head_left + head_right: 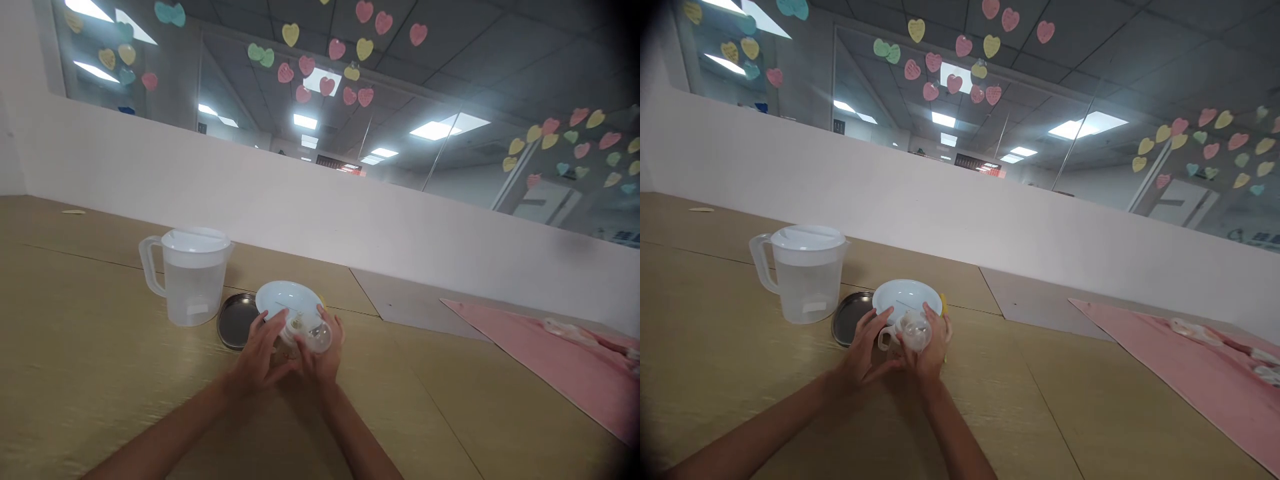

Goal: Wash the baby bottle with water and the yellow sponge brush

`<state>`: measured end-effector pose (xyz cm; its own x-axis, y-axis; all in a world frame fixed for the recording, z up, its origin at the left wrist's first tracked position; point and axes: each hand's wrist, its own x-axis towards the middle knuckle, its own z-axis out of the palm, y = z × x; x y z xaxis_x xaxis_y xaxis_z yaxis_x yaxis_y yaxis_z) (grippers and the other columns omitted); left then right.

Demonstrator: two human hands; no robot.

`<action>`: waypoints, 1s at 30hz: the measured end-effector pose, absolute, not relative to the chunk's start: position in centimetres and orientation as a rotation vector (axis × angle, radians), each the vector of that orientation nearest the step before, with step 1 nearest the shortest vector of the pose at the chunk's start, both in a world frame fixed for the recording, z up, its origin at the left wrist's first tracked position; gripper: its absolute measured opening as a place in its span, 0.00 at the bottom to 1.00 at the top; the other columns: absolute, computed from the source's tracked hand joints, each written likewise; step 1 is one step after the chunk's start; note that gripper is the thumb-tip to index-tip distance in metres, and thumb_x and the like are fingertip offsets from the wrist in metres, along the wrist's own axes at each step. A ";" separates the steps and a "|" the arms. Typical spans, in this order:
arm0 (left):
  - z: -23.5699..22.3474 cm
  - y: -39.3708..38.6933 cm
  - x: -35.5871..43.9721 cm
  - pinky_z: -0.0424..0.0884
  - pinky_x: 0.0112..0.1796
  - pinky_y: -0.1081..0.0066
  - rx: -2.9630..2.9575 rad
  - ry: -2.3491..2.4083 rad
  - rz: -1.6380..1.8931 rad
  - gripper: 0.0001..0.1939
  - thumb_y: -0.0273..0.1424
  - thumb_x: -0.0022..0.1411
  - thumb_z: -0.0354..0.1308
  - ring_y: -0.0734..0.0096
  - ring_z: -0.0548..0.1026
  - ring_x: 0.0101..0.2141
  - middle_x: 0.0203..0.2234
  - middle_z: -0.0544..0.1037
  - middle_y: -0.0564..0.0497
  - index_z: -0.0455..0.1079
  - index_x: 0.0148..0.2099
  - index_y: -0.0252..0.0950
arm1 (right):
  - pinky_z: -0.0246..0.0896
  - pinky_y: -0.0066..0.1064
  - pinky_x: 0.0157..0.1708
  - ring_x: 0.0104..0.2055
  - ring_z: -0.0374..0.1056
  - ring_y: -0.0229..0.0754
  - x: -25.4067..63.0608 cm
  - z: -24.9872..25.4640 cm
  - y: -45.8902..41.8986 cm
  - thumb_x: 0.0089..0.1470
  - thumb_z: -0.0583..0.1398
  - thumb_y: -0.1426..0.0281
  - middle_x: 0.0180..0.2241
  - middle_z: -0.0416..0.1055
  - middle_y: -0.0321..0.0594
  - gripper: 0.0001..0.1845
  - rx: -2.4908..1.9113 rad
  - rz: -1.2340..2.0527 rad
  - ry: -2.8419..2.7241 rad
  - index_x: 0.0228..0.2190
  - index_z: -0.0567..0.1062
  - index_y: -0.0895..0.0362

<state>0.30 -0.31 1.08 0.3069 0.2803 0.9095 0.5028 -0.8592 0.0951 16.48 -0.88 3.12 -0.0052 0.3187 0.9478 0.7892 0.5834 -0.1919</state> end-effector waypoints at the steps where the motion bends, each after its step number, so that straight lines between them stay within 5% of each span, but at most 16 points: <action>1: 0.8 -0.1 0.5 0.52 0.56 0.48 -2.404 -0.851 -1.565 0.39 0.40 0.60 0.55 0.53 0.59 0.58 0.57 0.61 0.32 0.38 0.64 0.33 | 0.50 0.53 0.54 0.51 0.64 0.51 16.4 3.6 -0.9 0.53 0.57 0.57 0.48 0.69 0.50 0.27 -0.999 -0.399 -1.570 0.52 0.61 0.56; 9: -0.9 0.3 1.4 0.54 0.55 0.53 -2.522 -1.158 -1.560 0.37 0.31 0.60 0.51 0.57 0.65 0.54 0.54 0.67 0.39 0.37 0.66 0.36 | 0.61 0.41 0.44 0.44 0.66 0.48 16.0 3.4 -0.3 0.44 0.63 0.55 0.40 0.71 0.44 0.26 -1.235 0.044 -1.608 0.43 0.71 0.55; 14: -0.8 0.3 1.3 0.56 0.52 0.54 -2.558 -1.171 -1.564 0.36 0.30 0.59 0.51 0.56 0.65 0.53 0.54 0.67 0.40 0.40 0.66 0.37 | 0.62 0.39 0.43 0.45 0.66 0.48 15.7 2.7 -0.4 0.49 0.60 0.55 0.42 0.71 0.45 0.24 -1.207 0.185 -1.616 0.44 0.71 0.56; 30: -1.4 0.6 1.0 0.60 0.54 0.53 -2.628 -1.085 -1.630 0.34 0.28 0.60 0.49 0.58 0.61 0.57 0.59 0.61 0.43 0.44 0.67 0.41 | 0.61 0.39 0.43 0.44 0.66 0.46 15.4 2.3 -0.7 0.52 0.59 0.57 0.40 0.72 0.44 0.20 -1.105 0.110 -1.600 0.42 0.73 0.56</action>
<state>1.04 0.64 -1.40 0.2894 0.5957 0.7492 0.4613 -0.7727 0.4361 15.43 -0.68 2.32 0.0727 0.6901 0.7200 0.5850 0.5552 -0.5912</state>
